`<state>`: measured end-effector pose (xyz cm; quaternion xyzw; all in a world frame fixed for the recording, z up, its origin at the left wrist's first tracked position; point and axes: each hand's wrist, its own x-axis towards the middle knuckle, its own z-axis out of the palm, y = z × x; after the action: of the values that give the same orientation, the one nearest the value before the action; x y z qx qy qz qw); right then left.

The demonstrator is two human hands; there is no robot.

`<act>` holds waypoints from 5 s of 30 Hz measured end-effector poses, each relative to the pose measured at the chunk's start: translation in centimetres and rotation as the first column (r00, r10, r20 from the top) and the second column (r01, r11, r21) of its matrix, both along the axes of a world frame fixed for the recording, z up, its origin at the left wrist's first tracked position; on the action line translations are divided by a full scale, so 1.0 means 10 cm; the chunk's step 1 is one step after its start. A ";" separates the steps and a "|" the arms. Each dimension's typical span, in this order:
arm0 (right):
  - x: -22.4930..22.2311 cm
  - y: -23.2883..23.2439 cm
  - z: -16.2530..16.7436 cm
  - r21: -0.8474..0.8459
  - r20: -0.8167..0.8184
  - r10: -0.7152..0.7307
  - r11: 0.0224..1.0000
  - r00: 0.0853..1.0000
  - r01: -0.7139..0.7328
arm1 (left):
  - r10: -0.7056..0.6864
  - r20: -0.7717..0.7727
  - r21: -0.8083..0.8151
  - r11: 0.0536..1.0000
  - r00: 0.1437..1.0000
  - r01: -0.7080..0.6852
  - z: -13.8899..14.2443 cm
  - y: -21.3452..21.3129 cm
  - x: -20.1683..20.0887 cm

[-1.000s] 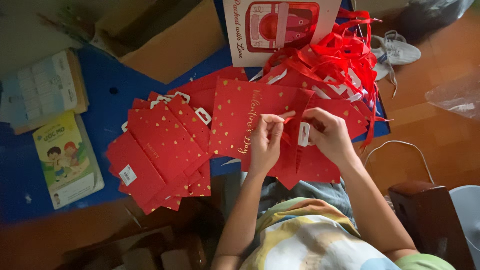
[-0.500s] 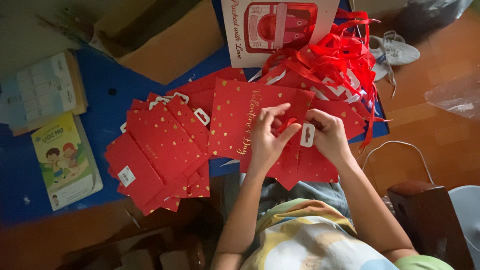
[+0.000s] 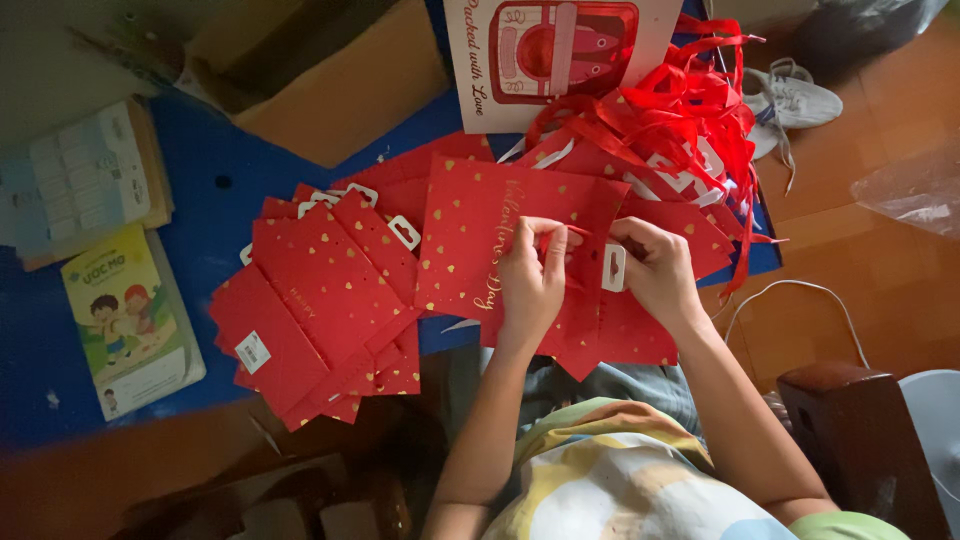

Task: The person attaches white ribbon handles to red Valentine's Day paper gift bags, threading and securing the ribbon through the bag's punched holes, then folds and stacks the finished bags on the table with the others.

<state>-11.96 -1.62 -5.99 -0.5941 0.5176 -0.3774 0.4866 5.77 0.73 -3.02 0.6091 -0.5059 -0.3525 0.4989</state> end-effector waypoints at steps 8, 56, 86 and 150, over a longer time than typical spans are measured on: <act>0.03 0.01 0.02 -0.040 -0.055 -0.020 0.999 0.998 0.018 | -0.094 0.221 -0.048 0.993 0.971 0.107 0.10 -0.04 0.00; -0.07 0.08 -0.10 -0.068 -0.058 0.007 0.998 0.998 -0.011 | 0.003 0.295 -0.216 0.974 0.955 0.064 -0.16 0.03 -0.14; -0.01 0.15 0.01 -0.270 -0.111 -0.112 0.960 0.987 0.079 | 0.001 -0.018 -0.066 0.998 1.000 -0.002 -0.03 0.03 -0.16; -0.21 0.28 0.13 -0.348 -0.259 -0.112 0.938 0.959 0.015 | 0.423 -0.301 -0.281 0.817 0.854 -0.504 -0.16 0.06 0.21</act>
<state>-14.09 1.21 -4.64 -0.6990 0.5256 -0.3910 0.2868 7.85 1.34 -4.63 0.5718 -0.3358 -0.1904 0.7239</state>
